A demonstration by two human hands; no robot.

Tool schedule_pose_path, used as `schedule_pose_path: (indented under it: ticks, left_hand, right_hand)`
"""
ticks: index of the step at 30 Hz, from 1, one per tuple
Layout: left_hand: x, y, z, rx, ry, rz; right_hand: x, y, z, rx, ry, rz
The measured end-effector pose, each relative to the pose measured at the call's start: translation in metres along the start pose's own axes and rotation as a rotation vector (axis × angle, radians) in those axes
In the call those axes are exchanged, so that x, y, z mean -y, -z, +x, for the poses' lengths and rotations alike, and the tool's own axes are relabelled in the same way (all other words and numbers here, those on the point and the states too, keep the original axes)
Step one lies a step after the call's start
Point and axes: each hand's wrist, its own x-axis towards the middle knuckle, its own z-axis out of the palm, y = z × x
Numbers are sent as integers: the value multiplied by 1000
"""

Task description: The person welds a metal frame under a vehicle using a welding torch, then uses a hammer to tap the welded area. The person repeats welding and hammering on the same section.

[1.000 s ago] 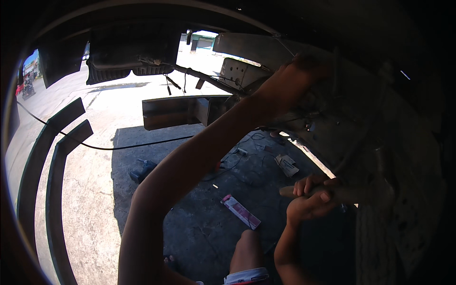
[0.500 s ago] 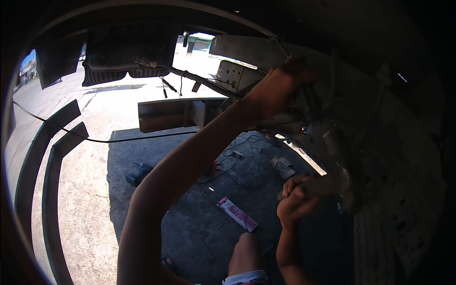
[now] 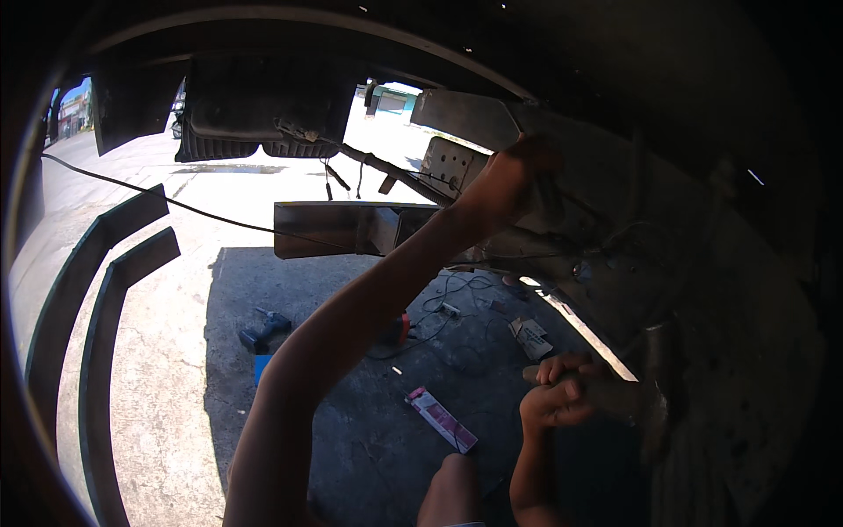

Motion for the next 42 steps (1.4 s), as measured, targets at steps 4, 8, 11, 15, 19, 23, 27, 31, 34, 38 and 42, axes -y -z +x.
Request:
schedule_pose_path:
  ticks: [4,8,11,15,19,23,27,31,34,38,42]
  left_hand:
    - [-22,-2,-7,-26,-22,-81]
    - [-42,5,-4,-79,-56,-162]
    - [-49,8,-1,-13,80,-219]
    - [-47,4,2,-53,-40,-98]
    - [-44,4,2,-96,-57,-138]
    - [-41,1,3,-71,-36,-223]
    - [-35,2,0,-148,-137,-199]
    - [-28,6,4,-152,-140,-234]
    - [-29,12,8,-142,-94,-287]
    - [-35,21,13,-115,8,-293]
    - [-37,25,16,-170,54,-321]
  right_hand:
    - [-2,3,-7,-1,-254,21]
    - [1,7,-8,-1,-321,51]
    - [6,9,-4,18,-278,46]
    - [14,13,7,111,-267,30]
    - [17,21,10,262,-233,164]
    - [16,23,-3,246,-250,42]
    - [18,22,-17,286,-194,-17]
    - [27,19,-18,335,-186,-122]
    - [36,16,-12,383,-158,-212]
    - [41,15,3,442,-28,-343]
    - [48,20,17,448,39,-446]
